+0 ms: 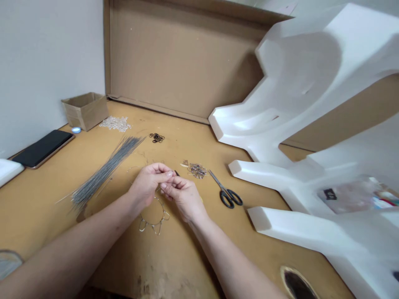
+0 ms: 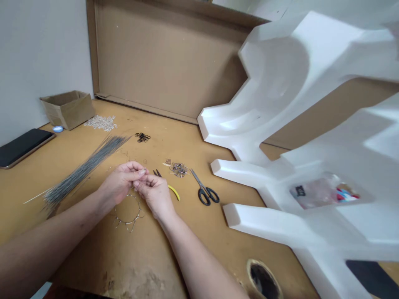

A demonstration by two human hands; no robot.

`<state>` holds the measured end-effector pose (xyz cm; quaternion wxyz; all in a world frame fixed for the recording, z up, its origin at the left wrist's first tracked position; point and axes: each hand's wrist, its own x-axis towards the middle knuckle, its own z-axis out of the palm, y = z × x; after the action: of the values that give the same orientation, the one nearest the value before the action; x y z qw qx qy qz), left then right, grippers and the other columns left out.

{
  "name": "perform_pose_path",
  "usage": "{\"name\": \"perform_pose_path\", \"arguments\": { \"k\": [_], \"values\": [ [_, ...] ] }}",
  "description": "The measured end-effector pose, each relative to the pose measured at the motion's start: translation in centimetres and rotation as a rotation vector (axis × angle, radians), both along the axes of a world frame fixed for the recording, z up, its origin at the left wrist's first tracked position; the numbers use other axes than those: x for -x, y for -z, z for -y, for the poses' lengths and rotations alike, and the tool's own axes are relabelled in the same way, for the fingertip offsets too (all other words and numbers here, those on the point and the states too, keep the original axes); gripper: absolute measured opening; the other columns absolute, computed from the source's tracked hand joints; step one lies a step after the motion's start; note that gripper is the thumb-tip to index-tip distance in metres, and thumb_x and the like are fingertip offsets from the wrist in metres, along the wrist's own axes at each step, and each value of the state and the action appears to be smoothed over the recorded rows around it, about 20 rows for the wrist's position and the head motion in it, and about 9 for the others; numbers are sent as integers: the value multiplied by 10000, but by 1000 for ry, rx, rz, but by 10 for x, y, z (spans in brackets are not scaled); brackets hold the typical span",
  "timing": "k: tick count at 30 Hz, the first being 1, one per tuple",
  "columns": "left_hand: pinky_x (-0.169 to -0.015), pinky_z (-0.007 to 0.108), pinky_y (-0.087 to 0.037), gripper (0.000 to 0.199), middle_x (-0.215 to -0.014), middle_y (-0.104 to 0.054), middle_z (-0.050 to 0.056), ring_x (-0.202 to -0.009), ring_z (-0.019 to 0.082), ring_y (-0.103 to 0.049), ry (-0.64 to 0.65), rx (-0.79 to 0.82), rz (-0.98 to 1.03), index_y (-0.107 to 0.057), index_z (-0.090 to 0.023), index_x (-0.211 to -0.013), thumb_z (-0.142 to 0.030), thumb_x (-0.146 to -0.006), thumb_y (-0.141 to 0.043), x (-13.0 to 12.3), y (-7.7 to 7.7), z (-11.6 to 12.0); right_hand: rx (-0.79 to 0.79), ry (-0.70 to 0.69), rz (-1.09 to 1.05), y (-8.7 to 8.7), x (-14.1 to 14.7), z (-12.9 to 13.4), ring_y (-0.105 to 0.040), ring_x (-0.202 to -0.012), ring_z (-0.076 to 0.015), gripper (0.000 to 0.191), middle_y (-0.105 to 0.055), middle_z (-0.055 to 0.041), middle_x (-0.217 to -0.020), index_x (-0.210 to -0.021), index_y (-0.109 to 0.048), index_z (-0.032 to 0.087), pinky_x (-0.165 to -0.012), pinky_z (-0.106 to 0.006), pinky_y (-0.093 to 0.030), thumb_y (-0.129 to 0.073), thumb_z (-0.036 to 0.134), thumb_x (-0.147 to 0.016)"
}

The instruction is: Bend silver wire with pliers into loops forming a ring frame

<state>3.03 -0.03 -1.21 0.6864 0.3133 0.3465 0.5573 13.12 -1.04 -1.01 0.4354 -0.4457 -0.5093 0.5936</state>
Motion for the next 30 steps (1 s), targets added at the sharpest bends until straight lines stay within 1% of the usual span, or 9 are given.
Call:
{"name": "perform_pose_path", "arguments": {
  "k": [3, 6, 11, 13, 16, 23, 30],
  "values": [
    [-447, 197, -355, 173, -651, -612, 15, -506, 78, -500, 6, 26, 22, -533, -144, -559, -208, -509, -686, -2, -2, 2, -40, 37, 7, 2, 1, 1, -359, -443, -62, 208, -494, 44, -475, -503, -555, 156, -460, -217, -274, -681, 315, -548],
    [-438, 189, -334, 166, -678, -615, 18, -496, 65, -481, 20, 29, 39, -548, -142, -584, -236, -545, -679, -2, -3, 1, -76, 74, 28, 1, 1, 1, -387, -465, -74, 213, -508, 36, -487, -492, -545, 161, -469, -220, -292, -680, 316, -552],
    [-596, 216, -412, 129, -677, -616, 27, -650, 104, -555, -24, 13, 16, -590, -141, -623, -253, -617, -653, 1, -1, -3, -123, 156, 61, -5, -8, -2, -351, -433, -63, 207, -500, 45, -475, -490, -537, 168, -454, -217, -284, -662, 307, -580],
    [-609, 223, -412, 125, -647, -612, 24, -627, 100, -553, 24, 26, -31, -601, -137, -618, -251, -621, -653, 2, 0, -4, -138, 197, 39, -8, -12, -3, -358, -433, -65, 206, -485, 52, -463, -489, -533, 172, -455, -216, -291, -671, 302, -570],
    [-576, 216, -397, 135, -598, -604, 21, -560, 84, -530, 112, 43, -98, -616, -134, -602, -260, -616, -661, 2, 0, -3, -138, 232, -1, -11, -16, -6, -363, -430, -66, 211, -471, 57, -447, -482, -530, 174, -456, -219, -303, -687, 295, -555],
    [-556, 219, -391, 143, -578, -614, 38, -519, 79, -517, 175, 69, -116, -641, -122, -588, -256, -588, -690, 2, 0, -3, -129, 259, -81, -8, -20, -10, -408, -452, -80, 215, -474, 55, -442, -477, -534, 178, -474, -229, -337, -719, 281, -517],
    [-570, 218, -391, 152, -594, -619, 25, -532, 71, -519, 200, 92, -120, -641, -115, -607, -206, -521, -728, 4, -2, -3, -119, 219, -78, -9, -20, -9, -393, -416, -62, 200, -517, 52, -441, -467, -561, 170, -489, -227, -373, -729, 268, -515]
  ]
}}
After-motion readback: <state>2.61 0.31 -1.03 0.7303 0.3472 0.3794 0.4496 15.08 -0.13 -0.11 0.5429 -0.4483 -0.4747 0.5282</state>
